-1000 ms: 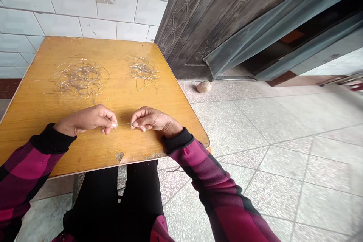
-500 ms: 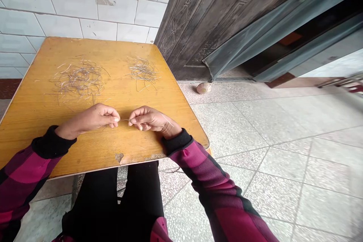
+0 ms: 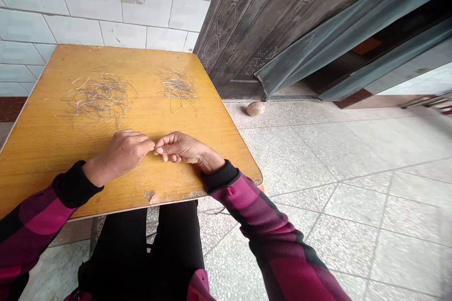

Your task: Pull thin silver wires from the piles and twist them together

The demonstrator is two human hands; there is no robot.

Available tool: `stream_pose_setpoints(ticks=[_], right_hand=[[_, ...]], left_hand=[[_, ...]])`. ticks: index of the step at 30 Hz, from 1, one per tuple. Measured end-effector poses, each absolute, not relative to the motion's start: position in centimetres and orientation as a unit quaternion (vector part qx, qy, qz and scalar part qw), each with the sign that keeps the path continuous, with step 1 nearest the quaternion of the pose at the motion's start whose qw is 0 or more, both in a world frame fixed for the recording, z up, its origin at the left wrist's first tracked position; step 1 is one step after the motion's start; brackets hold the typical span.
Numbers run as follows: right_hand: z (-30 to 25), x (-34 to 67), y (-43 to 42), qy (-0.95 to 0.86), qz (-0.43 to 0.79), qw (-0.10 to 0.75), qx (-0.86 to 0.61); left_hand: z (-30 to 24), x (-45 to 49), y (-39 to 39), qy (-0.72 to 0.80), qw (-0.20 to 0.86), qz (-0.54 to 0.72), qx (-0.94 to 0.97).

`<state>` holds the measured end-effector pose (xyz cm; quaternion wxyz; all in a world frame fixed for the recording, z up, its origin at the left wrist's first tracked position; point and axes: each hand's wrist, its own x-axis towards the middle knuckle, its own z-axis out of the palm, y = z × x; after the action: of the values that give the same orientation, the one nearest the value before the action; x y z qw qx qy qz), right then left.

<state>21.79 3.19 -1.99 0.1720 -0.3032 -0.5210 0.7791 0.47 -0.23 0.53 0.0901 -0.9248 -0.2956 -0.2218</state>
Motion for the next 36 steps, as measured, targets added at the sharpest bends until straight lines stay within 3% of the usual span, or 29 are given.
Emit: stream_pose_setpoints(ticks=[14,28,36], right_hand=[[-2.2,22.2,3.5,-0.514,0.791,0.144,-0.297],[-1.5,22.2,2.9,-0.58,0.713,0.17,-0.355],[-1.5,22.5,2.9,-0.637,0.69,0.095,-0.329]], left_hand=[[1.5,0.7,-0.9,-0.256,0.151,-0.161,-0.941],[0.5,0.6,-0.1,-0.361,0.111,-0.242,-0.894],[0.5,0.6,0.0,-0.353,0.103,-0.239,-0.899]])
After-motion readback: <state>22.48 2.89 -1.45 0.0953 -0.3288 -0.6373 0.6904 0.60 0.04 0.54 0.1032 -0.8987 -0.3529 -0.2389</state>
